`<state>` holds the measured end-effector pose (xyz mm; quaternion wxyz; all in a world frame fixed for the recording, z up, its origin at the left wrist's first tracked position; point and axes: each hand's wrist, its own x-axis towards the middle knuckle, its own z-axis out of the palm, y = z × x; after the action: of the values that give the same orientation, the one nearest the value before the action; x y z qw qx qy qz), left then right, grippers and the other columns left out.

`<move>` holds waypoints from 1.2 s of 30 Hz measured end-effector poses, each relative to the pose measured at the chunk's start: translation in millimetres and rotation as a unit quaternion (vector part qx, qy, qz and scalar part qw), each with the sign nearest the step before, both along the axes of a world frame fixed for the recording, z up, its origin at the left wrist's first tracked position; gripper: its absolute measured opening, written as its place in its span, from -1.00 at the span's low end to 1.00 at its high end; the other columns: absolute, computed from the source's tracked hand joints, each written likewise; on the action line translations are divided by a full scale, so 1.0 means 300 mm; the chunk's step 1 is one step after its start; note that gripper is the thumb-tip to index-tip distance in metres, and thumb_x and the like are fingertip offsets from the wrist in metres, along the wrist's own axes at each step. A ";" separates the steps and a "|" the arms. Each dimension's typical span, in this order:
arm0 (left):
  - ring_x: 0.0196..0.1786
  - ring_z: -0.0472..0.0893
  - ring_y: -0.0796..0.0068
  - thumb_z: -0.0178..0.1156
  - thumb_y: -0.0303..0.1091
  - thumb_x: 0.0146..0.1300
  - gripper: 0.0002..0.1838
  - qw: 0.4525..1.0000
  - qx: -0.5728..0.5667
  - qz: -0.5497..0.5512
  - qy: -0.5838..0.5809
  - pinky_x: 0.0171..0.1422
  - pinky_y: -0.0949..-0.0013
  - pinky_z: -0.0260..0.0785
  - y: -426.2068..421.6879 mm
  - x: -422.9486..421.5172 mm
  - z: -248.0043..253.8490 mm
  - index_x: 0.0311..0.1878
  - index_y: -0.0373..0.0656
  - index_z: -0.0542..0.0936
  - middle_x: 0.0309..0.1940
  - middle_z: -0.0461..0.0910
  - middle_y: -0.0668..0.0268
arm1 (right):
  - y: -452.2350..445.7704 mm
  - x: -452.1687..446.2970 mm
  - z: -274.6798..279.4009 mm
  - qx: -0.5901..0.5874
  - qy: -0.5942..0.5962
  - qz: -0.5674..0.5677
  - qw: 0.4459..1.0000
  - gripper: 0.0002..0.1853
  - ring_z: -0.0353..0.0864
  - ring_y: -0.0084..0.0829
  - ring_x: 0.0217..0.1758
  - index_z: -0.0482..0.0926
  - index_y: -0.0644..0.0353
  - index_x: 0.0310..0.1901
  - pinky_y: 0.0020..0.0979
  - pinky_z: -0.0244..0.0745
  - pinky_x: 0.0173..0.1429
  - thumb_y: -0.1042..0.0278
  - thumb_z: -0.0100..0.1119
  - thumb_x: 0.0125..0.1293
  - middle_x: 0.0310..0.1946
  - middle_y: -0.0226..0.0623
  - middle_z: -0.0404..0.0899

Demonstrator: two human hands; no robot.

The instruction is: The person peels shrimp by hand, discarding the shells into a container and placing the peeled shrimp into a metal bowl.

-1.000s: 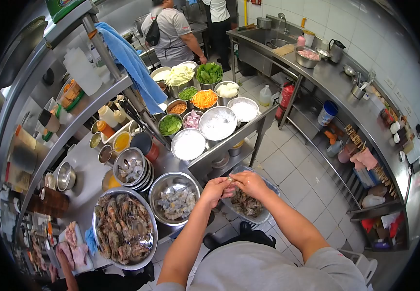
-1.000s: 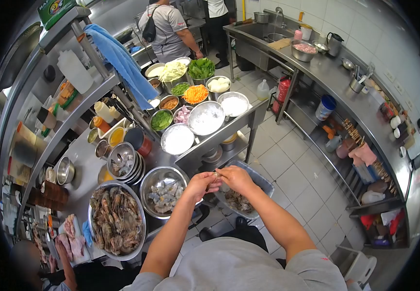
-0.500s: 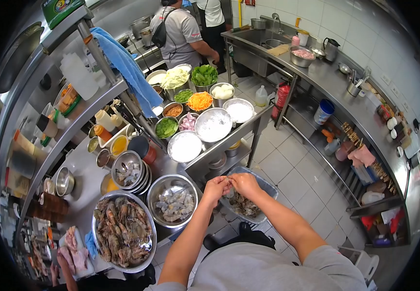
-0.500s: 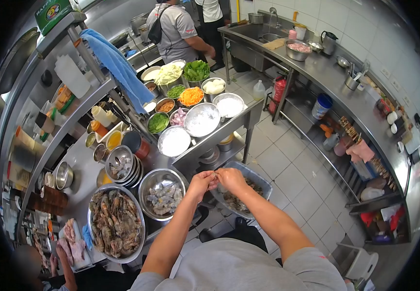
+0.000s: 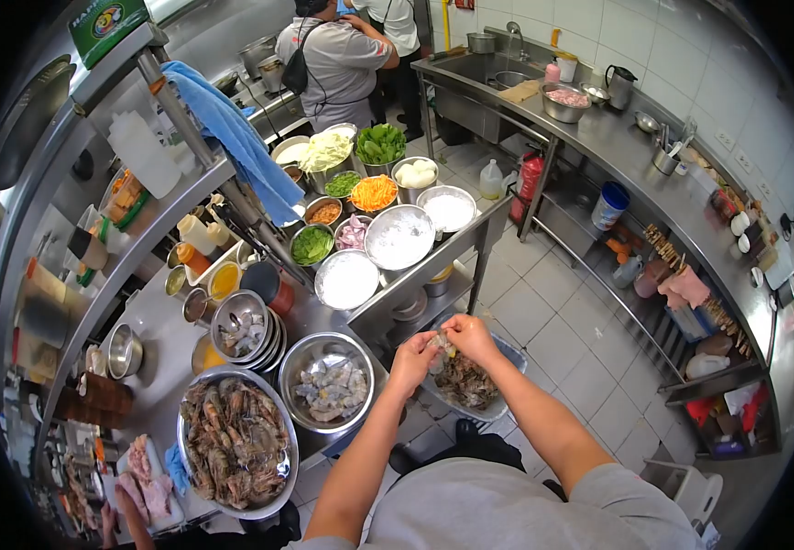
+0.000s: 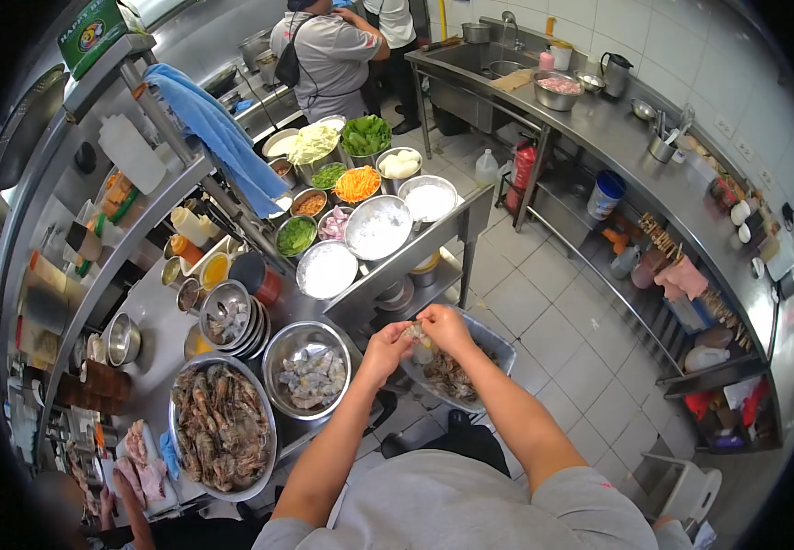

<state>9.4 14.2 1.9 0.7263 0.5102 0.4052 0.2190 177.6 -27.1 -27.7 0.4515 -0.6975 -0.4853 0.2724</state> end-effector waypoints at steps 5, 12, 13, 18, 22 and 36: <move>-0.15 0.67 0.51 0.16 -0.47 0.41 -0.79 0.999 0.016 -0.032 0.005 -0.06 0.41 0.54 0.048 -0.022 -0.026 0.07 -0.25 0.56 -0.17 0.68 0.31 | -0.008 0.046 -0.017 -0.026 0.125 0.059 0.990 -0.80 0.68 -0.50 -0.24 0.66 0.28 -0.08 -0.42 0.59 -0.09 0.50 0.21 0.26 -0.28 -0.32 0.72; -0.19 0.68 0.43 0.17 -0.41 0.41 -0.84 0.991 -0.128 -0.044 -0.003 -0.07 0.35 0.58 0.075 -0.027 0.020 -0.03 -0.26 0.56 -0.20 0.68 0.25 | -0.053 -0.004 0.098 0.154 -0.231 0.191 0.942 -0.68 0.70 -0.07 -0.18 0.68 0.17 0.00 -0.17 0.63 -0.04 0.33 0.28 0.20 -0.22 -0.15 0.72; -0.19 0.68 0.41 0.16 -0.39 0.42 -0.83 0.989 -0.145 -0.042 -0.001 -0.05 0.32 0.59 0.078 -0.029 0.016 -0.03 -0.27 0.56 -0.20 0.67 0.24 | -0.054 -0.005 0.094 0.126 -0.249 0.195 0.940 -0.68 0.71 -0.07 -0.19 0.68 0.17 0.00 -0.15 0.63 -0.07 0.30 0.26 0.22 -0.23 -0.14 0.72; -0.16 0.68 0.36 0.14 -0.38 0.44 -0.82 0.982 -0.178 -0.050 0.038 0.00 0.25 0.60 0.087 -0.043 -0.009 -0.02 -0.27 0.56 -0.20 0.66 0.23 | -0.068 -0.033 0.110 0.049 -0.286 0.218 0.932 -0.72 0.70 -0.04 -0.27 0.69 0.15 -0.05 -0.13 0.63 -0.19 0.29 0.23 0.23 -0.29 -0.14 0.72; -0.11 0.69 0.34 0.10 -0.37 0.47 -0.81 0.982 -0.180 -0.049 0.041 0.03 0.24 0.60 0.081 -0.055 -0.026 -0.01 -0.28 0.56 -0.15 0.67 0.19 | -0.053 -0.047 0.119 0.047 -0.297 0.235 0.925 -0.80 0.69 -0.03 -0.36 0.70 0.15 -0.19 -0.10 0.60 -0.28 0.28 0.21 0.22 -0.36 -0.14 0.71; -0.16 0.67 0.48 0.31 -0.38 0.32 -0.77 0.999 0.021 -0.044 -0.007 -0.07 0.42 0.52 0.096 -0.042 0.028 -0.03 -0.25 0.57 -0.14 0.66 0.25 | 0.012 0.039 0.051 -0.073 0.122 0.129 0.981 -0.84 0.63 -0.58 -0.38 0.64 0.26 -0.12 -0.43 0.57 -0.34 0.36 0.22 0.38 -0.37 -0.40 0.68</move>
<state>-3.2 42.9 10.4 0.7275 0.5405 0.3726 0.1993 189.4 -23.5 -12.5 0.4163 -0.6214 -0.4912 0.4464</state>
